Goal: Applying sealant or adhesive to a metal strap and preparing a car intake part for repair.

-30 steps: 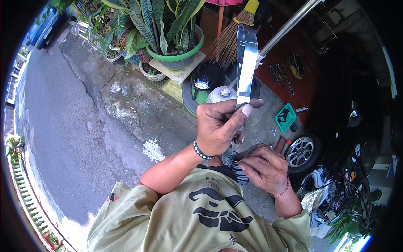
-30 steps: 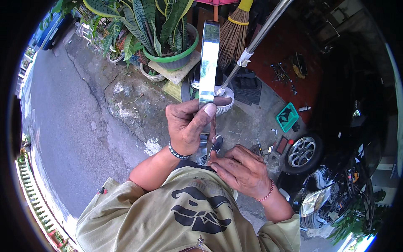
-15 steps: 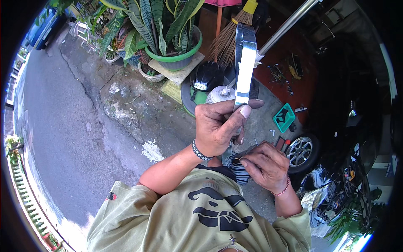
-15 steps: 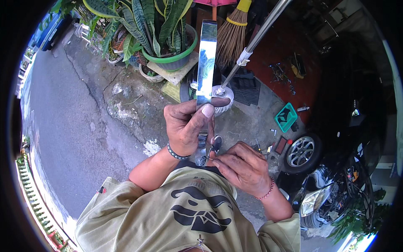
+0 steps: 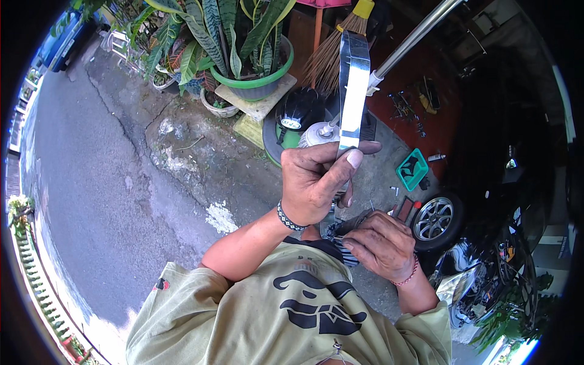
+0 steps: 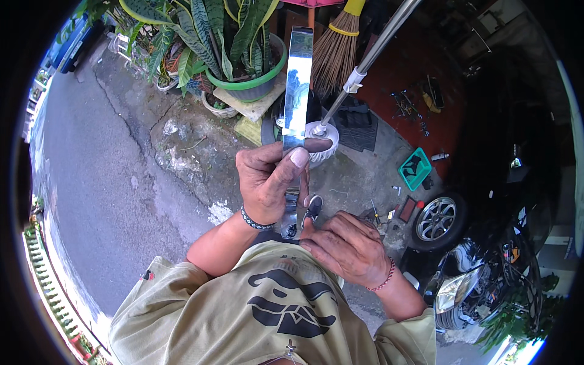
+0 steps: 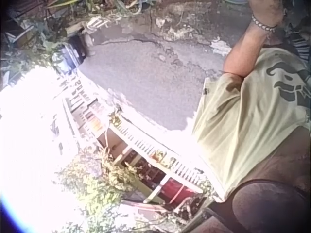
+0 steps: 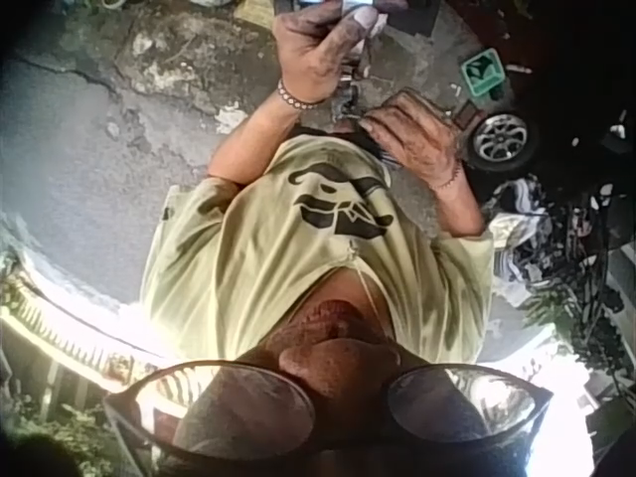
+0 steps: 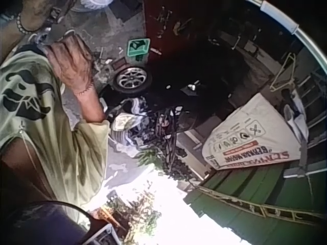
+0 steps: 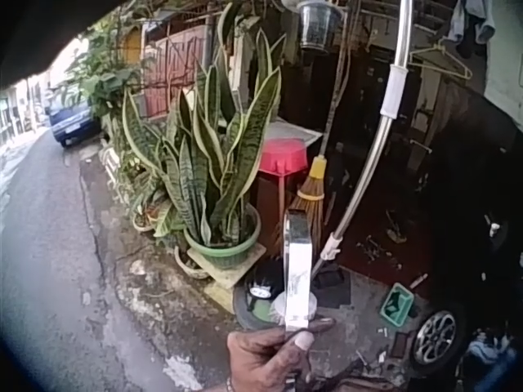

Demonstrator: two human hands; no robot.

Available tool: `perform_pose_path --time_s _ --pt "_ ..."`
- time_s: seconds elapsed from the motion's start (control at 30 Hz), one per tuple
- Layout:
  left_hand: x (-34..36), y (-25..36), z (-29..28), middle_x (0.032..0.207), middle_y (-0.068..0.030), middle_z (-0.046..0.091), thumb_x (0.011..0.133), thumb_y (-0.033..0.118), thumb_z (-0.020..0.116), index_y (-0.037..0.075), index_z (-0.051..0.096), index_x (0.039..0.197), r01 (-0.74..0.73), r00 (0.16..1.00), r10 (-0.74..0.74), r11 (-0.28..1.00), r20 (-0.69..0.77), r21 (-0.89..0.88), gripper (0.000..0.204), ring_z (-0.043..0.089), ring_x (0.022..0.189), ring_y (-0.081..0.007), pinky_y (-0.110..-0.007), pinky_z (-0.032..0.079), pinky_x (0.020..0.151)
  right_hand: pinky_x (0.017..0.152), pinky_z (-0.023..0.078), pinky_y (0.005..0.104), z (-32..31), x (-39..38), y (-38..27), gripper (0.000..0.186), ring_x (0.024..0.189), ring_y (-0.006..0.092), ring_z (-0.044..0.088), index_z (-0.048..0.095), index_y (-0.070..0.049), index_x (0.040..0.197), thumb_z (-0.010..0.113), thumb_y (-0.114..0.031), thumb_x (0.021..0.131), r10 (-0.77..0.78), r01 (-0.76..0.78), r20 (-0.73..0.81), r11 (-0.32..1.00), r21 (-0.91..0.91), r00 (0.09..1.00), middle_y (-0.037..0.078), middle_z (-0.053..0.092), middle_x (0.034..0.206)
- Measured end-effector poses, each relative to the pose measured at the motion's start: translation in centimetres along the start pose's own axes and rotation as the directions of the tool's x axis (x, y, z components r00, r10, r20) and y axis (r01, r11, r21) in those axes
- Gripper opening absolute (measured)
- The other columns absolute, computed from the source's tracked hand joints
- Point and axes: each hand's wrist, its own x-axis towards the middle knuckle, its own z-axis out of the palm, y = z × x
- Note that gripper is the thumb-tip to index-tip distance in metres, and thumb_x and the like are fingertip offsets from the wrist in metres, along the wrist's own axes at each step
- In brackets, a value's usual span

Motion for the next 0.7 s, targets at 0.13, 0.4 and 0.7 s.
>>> perform_pose_path --time_s 0.13,0.4,0.7 --pt "0.0 -0.1 -0.1 0.052 -0.0012 0.058 0.094 0.011 0.061 -0.007 0.07 0.105 -0.009 1.0 0.009 1.0 -0.008 0.004 0.023 0.051 0.044 -0.0033 -0.021 0.039 0.04 0.056 0.048 0.0301 0.0 0.3 0.4 0.017 0.063 0.0187 0.056 0.067 -0.005 0.08 0.078 -0.005 0.068 -0.084 0.084 0.005 0.994 -0.065 0.996 0.001 0.057 0.076" --pt "-0.3 -0.5 0.5 0.051 0.0004 0.057 0.093 0.01 0.061 -0.006 0.071 0.104 -0.002 1.0 0.001 1.0 0.011 0.026 0.022 0.051 0.044 -0.0023 -0.02 0.039 0.041 0.058 0.049 0.0326 -0.6 -0.1 0.1 0.016 0.064 0.0199 0.059 0.069 -0.008 0.085 0.077 -0.008 0.071 -0.013 0.013 0.005 0.996 -0.088 1.0 0.001 0.06 0.078" --pt "0.7 -3.2 3.9 0.052 -0.0012 0.06 0.091 0.005 0.061 -0.008 0.072 0.099 -0.299 0.93 0.256 0.944 0.265 0.139 0.019 0.056 0.045 -0.0047 -0.02 0.043 0.045 0.064 0.053 0.0327 -1.4 -5.4 -0.2 0.016 0.074 0.0213 0.065 0.069 -0.007 0.092 0.075 -0.01 0.078 0.41 -0.414 -0.205 0.91 0.027 0.888 0.004 0.066 0.085"
